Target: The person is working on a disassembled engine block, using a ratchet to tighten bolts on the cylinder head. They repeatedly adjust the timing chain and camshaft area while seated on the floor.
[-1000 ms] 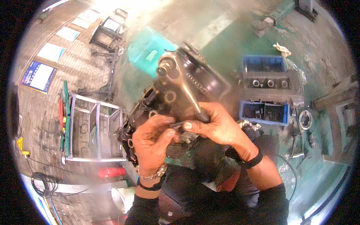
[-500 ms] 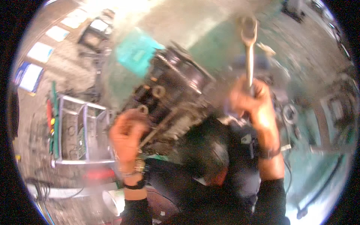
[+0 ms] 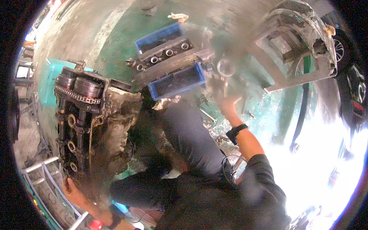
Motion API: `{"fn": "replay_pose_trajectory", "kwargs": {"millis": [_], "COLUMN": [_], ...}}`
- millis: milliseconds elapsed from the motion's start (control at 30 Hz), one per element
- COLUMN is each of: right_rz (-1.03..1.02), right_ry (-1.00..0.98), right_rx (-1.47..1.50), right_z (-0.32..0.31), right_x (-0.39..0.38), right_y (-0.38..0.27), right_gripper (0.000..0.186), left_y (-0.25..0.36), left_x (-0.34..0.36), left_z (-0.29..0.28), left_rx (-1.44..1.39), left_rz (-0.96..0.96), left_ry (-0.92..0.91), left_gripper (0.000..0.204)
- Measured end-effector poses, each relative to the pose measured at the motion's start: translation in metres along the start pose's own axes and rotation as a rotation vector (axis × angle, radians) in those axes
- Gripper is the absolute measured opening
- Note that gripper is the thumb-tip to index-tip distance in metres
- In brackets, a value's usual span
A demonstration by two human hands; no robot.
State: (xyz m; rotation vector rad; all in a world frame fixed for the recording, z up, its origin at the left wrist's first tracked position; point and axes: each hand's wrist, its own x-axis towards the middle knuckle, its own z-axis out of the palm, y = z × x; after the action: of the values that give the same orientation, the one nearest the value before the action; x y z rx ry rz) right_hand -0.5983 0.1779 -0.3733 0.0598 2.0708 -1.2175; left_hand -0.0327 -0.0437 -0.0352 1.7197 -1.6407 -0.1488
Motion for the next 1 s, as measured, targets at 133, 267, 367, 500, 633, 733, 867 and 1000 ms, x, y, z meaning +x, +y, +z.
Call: {"fn": "replay_pose_trajectory", "kwargs": {"millis": [133,267,367,500,633,733,867,1000], "right_rz": [0.164,0.267,0.297,0.272,0.224,0.245,0.292,0.215], "right_ry": [0.05,0.14,0.103,0.073,0.126,0.119,0.095,0.121], "right_rx": [-0.011,-0.092,-0.047,-0.025,-0.287,-0.401,-0.496,-0.505], "right_z": [0.015,0.045,0.06,0.074,0.078,0.068,0.046,0.025], "right_x": [0.018,0.032,0.036,0.039,0.037,0.029,0.013,-0.002], "right_y": [0.079,0.095,0.084,0.072,0.077,0.089,0.116,0.138], "right_gripper": [0.019,0.018,0.017,0.016,0.029,0.037,0.039,0.03], "left_y": [-0.003,-0.006,-0.011,-0.017,-0.015,-0.011,-0.006,0.0], "left_x": [-0.003,0.0,0.001,0.004,0.005,0.004,-0.001,-0.005], "left_z": [0.016,0.014,0.013,0.015,0.014,0.017,0.02,0.024], "left_rx": [0.008,0.114,0.169,0.265,0.323,0.348,0.202,0.006], "left_rz": [-0.075,-0.117,-0.128,-0.125,-0.107,-0.103,-0.12,-0.201], "left_ry": [0.013,-0.02,0.022,0.048,0.002,0.021,0.03,0.051], "left_gripper": [0.03,0.031,0.035,0.04,0.041,0.039,0.035,0.03]}}
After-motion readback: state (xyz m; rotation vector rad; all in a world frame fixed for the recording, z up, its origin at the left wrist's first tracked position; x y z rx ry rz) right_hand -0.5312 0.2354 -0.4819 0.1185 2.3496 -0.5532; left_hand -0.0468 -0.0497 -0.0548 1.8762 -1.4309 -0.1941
